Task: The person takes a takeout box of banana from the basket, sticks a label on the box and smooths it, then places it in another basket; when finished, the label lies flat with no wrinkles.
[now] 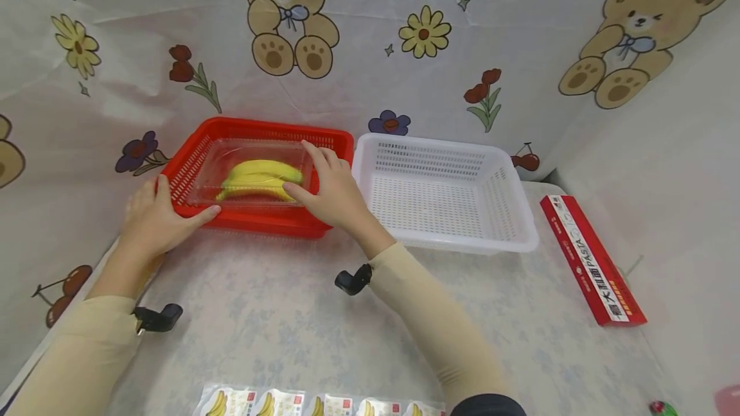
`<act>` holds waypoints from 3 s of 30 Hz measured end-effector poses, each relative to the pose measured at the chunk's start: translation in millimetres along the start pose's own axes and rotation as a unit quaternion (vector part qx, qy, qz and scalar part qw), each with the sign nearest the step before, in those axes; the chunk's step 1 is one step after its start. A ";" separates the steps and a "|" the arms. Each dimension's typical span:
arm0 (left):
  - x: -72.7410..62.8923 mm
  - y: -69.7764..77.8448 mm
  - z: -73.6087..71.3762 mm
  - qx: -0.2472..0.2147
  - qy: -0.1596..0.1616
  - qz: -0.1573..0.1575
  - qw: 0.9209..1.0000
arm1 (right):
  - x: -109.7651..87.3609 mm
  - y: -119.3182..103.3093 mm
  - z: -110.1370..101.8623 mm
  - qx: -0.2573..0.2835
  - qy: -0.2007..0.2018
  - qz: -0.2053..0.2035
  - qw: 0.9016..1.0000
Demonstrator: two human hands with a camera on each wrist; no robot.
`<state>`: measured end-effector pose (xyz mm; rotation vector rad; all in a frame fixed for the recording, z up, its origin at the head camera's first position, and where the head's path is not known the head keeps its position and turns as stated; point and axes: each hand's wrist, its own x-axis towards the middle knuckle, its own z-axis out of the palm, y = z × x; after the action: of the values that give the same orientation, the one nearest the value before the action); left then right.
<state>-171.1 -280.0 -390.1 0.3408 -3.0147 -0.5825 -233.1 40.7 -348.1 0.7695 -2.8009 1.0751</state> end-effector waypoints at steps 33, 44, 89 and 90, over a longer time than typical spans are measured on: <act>0.9 1.4 -2.2 0.011 -0.003 0.007 1.000 | 59.6 0.1 69.0 0.033 -0.052 0.176 0.983; -0.4 0.9 -1.8 0.002 -0.005 0.000 1.000 | 62.1 6.0 69.0 0.067 -0.102 0.191 0.974; -3.8 3.9 -2.6 0.003 -0.006 -0.002 1.000 | 59.5 8.7 61.9 0.244 -0.103 0.185 0.946; -3.8 4.0 -2.6 0.003 -0.006 -0.002 1.000 | 59.4 8.5 61.3 0.247 -0.102 0.183 0.946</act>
<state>-168.0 -276.6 -386.2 0.3455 -3.0296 -0.5775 -280.9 -18.8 -387.1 0.3995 -2.9482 1.9124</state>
